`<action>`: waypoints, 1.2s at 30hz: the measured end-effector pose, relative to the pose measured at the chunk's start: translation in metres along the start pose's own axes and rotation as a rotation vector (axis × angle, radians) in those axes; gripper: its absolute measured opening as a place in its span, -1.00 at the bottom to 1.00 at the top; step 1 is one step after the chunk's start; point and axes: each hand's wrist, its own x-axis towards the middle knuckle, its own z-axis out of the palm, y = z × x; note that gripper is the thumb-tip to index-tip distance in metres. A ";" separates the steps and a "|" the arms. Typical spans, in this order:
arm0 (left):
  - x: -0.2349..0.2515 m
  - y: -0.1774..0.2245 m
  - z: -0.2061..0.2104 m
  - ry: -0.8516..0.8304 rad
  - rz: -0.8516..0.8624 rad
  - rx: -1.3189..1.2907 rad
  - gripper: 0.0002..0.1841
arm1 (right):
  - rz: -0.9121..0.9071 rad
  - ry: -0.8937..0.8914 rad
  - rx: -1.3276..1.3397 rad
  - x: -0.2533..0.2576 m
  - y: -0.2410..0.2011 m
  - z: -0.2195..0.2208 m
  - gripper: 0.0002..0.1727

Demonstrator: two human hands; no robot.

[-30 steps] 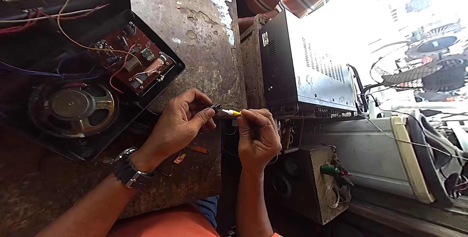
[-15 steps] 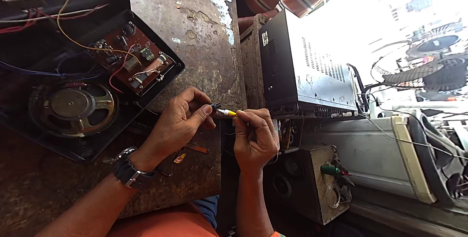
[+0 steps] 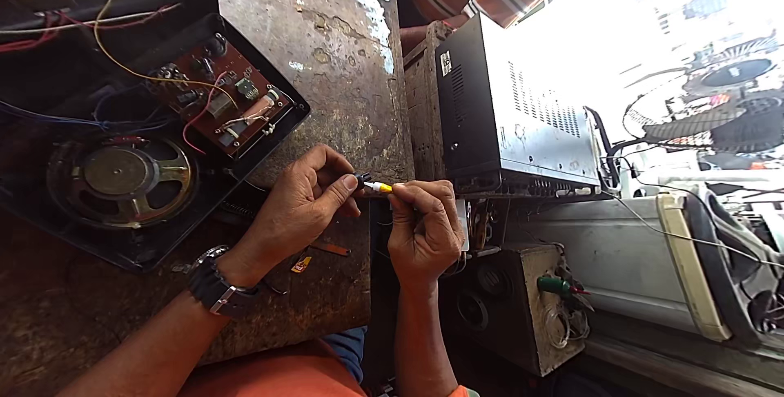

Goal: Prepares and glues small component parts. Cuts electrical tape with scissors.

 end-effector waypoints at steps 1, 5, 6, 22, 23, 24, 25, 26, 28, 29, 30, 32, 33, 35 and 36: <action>0.000 0.000 0.000 -0.001 -0.004 0.003 -0.89 | -0.002 0.007 0.000 0.000 0.000 0.001 -0.88; 0.000 0.001 0.000 -0.002 -0.005 0.014 -0.90 | -0.008 0.021 -0.004 0.001 0.000 0.002 -0.89; 0.000 0.001 0.000 -0.004 -0.005 0.015 -0.90 | -0.007 0.021 -0.003 0.001 0.001 0.002 -0.89; 0.000 0.001 0.000 -0.013 -0.013 0.007 -0.90 | -0.011 0.018 0.008 -0.001 0.001 0.003 -0.89; 0.000 0.001 0.000 -0.015 -0.013 0.007 -0.90 | -0.008 0.018 0.005 -0.001 0.001 0.003 -0.89; 0.000 0.001 0.000 -0.015 -0.014 0.007 -0.90 | -0.006 0.018 0.005 -0.001 0.002 0.003 -0.89; 0.000 0.001 0.000 -0.014 -0.017 0.003 -0.90 | -0.003 0.015 0.007 -0.002 0.002 0.002 -0.89; 0.000 0.001 0.000 -0.013 -0.021 0.000 -0.90 | 0.002 0.012 0.010 -0.002 0.003 0.002 -0.89; 0.000 0.002 0.000 -0.009 -0.028 -0.003 -0.90 | 0.027 0.009 0.027 -0.003 0.005 0.001 -0.90; 0.000 0.003 0.000 -0.009 -0.028 -0.007 -0.89 | 0.048 0.010 0.042 -0.003 0.006 0.001 -0.91; 0.000 0.003 0.000 -0.009 -0.028 -0.013 -0.87 | 0.073 0.011 0.058 -0.003 0.008 0.001 -0.90; -0.001 0.003 -0.001 -0.012 -0.027 -0.030 -0.82 | 0.131 0.029 0.085 -0.003 0.016 0.002 -0.87; -0.001 0.002 -0.002 -0.017 -0.019 -0.037 -0.77 | 0.160 0.043 0.088 -0.002 0.021 0.003 -0.85; -0.002 0.001 -0.002 -0.027 0.005 -0.032 -0.67 | 0.215 0.060 0.065 0.000 0.032 0.009 -0.83; -0.002 0.001 -0.002 -0.035 0.023 -0.023 -0.63 | 0.239 0.058 0.033 0.001 0.036 0.012 -0.83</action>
